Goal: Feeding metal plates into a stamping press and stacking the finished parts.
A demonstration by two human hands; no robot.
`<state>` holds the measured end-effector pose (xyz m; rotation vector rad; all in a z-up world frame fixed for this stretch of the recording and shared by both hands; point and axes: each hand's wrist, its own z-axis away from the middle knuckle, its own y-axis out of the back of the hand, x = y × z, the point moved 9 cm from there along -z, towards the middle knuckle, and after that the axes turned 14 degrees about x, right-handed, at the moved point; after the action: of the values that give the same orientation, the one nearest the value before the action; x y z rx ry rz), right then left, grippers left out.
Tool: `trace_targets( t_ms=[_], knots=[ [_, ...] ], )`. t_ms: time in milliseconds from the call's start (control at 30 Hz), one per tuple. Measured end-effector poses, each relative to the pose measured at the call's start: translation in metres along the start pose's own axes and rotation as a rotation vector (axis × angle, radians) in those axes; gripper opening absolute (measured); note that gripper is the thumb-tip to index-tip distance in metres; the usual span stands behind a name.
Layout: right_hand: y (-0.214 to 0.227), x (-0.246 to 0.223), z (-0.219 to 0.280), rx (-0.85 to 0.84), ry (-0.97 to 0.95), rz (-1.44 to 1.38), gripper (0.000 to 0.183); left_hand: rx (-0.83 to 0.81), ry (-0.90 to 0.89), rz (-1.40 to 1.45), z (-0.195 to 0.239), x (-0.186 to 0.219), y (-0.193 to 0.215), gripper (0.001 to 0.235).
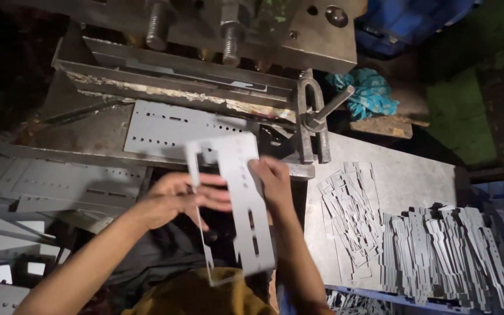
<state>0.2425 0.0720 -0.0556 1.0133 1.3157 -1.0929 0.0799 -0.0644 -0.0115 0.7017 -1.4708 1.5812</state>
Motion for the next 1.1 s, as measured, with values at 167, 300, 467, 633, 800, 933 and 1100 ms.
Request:
trace_targets(
  t_ms=[167, 300, 467, 633, 800, 933, 1100],
  knots=[
    [-0.084, -0.072, -0.058, -0.106, 0.136, -0.108, 0.02, 0.448, -0.093, 0.072, 0.032, 0.004, 0.07, 0.056],
    [-0.099, -0.056, -0.092, -0.032, 0.11, -0.289, 0.027, 0.617, -0.398, 0.228, 0.057, 0.021, 0.108, 0.053],
    [-0.036, -0.107, -0.01, 0.122, 0.275, -0.124, 0.035, 0.593, -0.657, 0.296, 0.013, 0.071, 0.104, 0.057],
    [0.066, -0.128, 0.109, 0.54, 1.37, 0.661, 0.016, 0.659, -0.558, -0.089, -0.093, 0.116, 0.089, 0.05],
    [0.217, -0.073, 0.16, 0.826, 1.147, 0.57, 0.003, 0.693, -0.384, -0.303, -0.118, 0.09, 0.109, 0.058],
    [0.322, 0.047, 0.165, 0.589, 0.379, -0.629, 0.041, 0.535, -0.648, -1.351, -0.075, 0.078, 0.039, 0.076],
    [0.287, 0.153, 0.174, 0.906, -0.361, 0.043, 0.032, 0.174, -0.515, -2.065, -0.022, 0.015, 0.038, 0.101]
  ],
)
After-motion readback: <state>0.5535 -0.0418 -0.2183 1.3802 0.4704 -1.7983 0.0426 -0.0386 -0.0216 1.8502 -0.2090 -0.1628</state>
